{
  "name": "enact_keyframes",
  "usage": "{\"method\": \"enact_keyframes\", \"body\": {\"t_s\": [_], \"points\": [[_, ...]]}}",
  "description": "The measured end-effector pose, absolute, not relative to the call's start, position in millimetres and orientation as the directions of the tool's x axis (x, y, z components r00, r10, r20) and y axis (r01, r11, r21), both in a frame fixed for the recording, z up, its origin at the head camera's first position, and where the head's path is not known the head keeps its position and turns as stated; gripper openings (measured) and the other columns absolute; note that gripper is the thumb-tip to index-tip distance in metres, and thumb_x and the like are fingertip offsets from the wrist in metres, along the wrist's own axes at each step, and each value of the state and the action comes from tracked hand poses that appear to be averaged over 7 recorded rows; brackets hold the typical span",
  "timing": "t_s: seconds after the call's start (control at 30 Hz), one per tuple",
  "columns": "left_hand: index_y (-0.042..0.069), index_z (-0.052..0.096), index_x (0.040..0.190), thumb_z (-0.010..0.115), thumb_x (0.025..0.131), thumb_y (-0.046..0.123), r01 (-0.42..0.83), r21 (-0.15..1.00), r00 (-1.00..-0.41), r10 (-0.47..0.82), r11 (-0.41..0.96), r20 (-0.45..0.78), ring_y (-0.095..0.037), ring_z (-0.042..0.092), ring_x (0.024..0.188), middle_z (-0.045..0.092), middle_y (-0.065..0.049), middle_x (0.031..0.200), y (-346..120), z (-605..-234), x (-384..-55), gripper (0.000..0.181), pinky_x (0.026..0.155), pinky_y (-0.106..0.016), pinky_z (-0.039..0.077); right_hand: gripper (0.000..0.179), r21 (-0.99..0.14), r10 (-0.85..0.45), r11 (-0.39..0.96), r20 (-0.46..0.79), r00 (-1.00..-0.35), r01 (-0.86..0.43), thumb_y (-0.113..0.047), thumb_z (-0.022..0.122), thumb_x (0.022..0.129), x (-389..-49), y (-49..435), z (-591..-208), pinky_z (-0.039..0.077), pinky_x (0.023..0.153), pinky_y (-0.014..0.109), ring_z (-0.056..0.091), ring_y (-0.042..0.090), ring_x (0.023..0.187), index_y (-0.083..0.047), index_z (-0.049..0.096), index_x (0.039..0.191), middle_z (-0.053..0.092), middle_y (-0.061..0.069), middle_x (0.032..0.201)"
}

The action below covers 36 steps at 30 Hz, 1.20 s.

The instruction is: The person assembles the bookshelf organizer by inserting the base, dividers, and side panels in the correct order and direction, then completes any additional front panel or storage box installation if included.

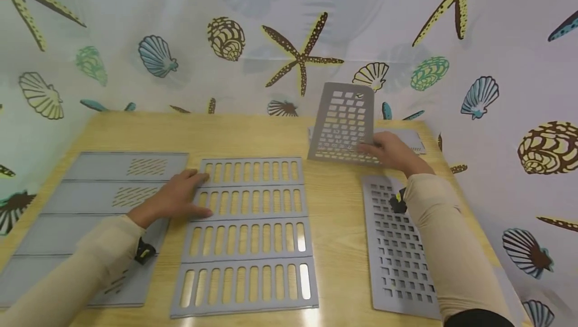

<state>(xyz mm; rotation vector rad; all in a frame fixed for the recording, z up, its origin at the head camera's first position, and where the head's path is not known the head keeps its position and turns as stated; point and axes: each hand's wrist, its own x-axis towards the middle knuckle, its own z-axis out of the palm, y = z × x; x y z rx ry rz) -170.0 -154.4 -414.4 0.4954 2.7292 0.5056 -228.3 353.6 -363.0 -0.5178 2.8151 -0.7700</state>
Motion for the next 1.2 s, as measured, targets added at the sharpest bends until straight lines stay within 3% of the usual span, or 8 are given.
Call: {"method": "enact_keyframes", "body": {"t_s": [0.13, 0.23, 0.33, 0.4, 0.57, 0.67, 0.93, 1.2], "points": [[0.004, 0.038, 0.153, 0.08, 0.081, 0.048, 0.294, 0.38, -0.882, 0.402, 0.877, -0.245, -0.056, 0.029, 0.143, 0.025, -0.034, 0.159, -151.5, -413.7, -172.9, 0.095, 0.107, -0.073, 0.033, 0.032, -0.593, -0.393, 0.767, -0.13, -0.91, -0.246, -0.02, 0.053, 0.105, -234.4, 350.4, -368.4, 0.051, 0.098, 0.056, 0.059, 0.045, 0.123, 0.008, 0.068, 0.108, 0.058, 0.03, 0.137], [0.004, 0.038, 0.152, 0.079, 0.082, 0.048, 0.303, 0.365, -0.881, 0.405, 0.88, -0.246, -0.056, 0.029, 0.144, 0.024, -0.033, 0.16, -150.2, -412.0, -175.2, 0.093, 0.106, -0.073, 0.033, 0.039, -0.607, -0.408, 0.754, -0.134, -0.903, -0.25, -0.018, 0.055, 0.103, -238.3, 347.4, -370.3, 0.058, 0.074, 0.042, 0.07, 0.029, 0.076, 0.004, 0.063, 0.072, 0.072, 0.027, 0.097], [0.004, 0.037, 0.153, 0.078, 0.083, 0.048, 0.301, 0.354, -0.881, 0.4, 0.885, -0.251, -0.055, 0.028, 0.145, 0.022, -0.032, 0.161, -149.5, -410.9, -176.1, 0.092, 0.107, -0.073, 0.033, 0.053, -0.606, -0.427, 0.744, -0.107, -0.898, -0.282, -0.016, 0.056, 0.103, -241.2, 344.7, -369.5, 0.037, 0.045, 0.029, 0.03, 0.006, 0.037, -0.007, 0.044, 0.052, 0.048, 0.003, 0.045], [0.004, 0.036, 0.154, 0.078, 0.084, 0.046, 0.29, 0.361, -0.881, 0.394, 0.886, -0.26, -0.054, 0.026, 0.146, 0.021, -0.031, 0.162, -149.6, -411.4, -176.7, 0.091, 0.108, -0.073, 0.032, 0.055, -0.613, -0.429, 0.74, -0.114, -0.896, -0.276, -0.017, 0.056, 0.103, -242.4, 342.9, -367.8, 0.027, 0.042, 0.025, 0.016, 0.0, 0.037, -0.009, 0.042, 0.05, 0.029, -0.008, 0.041], [0.002, 0.037, 0.153, 0.079, 0.085, 0.041, 0.278, 0.382, -0.878, 0.394, 0.881, -0.271, -0.055, 0.026, 0.145, 0.019, -0.034, 0.161, -148.1, -410.6, -176.9, 0.09, 0.109, -0.072, 0.031, 0.042, -0.592, -0.426, 0.758, -0.131, -0.895, -0.275, -0.017, 0.055, 0.104, -249.1, 342.1, -364.2, 0.04, 0.055, 0.026, 0.037, -0.003, 0.046, 0.005, 0.07, 0.071, 0.074, 0.021, 0.079], [0.001, 0.036, 0.153, 0.079, 0.085, 0.039, 0.264, 0.387, -0.874, 0.389, 0.883, -0.291, -0.055, 0.025, 0.146, 0.018, -0.035, 0.161, -146.7, -409.3, -176.4, 0.089, 0.11, -0.072, 0.03, 0.033, -0.579, -0.416, 0.775, -0.161, -0.895, -0.256, -0.019, 0.055, 0.104, -253.9, 341.3, -361.8, 0.045, 0.066, 0.027, 0.052, -0.002, 0.06, 0.007, 0.075, 0.1, 0.071, 0.026, 0.116], [-0.001, 0.034, 0.153, 0.079, 0.086, 0.034, 0.245, 0.383, -0.866, 0.378, 0.891, -0.326, -0.055, 0.022, 0.147, 0.016, -0.036, 0.16, -146.0, -410.4, -174.5, 0.089, 0.112, -0.07, 0.03, 0.038, -0.618, -0.407, 0.766, -0.254, -0.877, -0.177, -0.022, 0.056, 0.104, -263.4, 339.1, -361.9, 0.032, 0.05, 0.03, 0.018, 0.003, 0.044, 0.011, 0.073, 0.092, 0.05, -0.005, 0.053], [0.0, 0.034, 0.154, 0.078, 0.086, 0.036, 0.25, 0.357, -0.865, 0.373, 0.9, -0.336, -0.055, 0.023, 0.146, 0.016, -0.035, 0.161, -146.6, -417.7, -177.6, 0.089, 0.11, -0.07, 0.032, 0.032, -0.618, -0.452, 0.751, -0.222, -0.864, -0.234, -0.017, 0.054, 0.104, -265.4, 334.3, -362.0, 0.047, 0.07, 0.027, 0.053, -0.002, 0.064, 0.005, 0.068, 0.123, 0.068, 0.026, 0.125]]}}
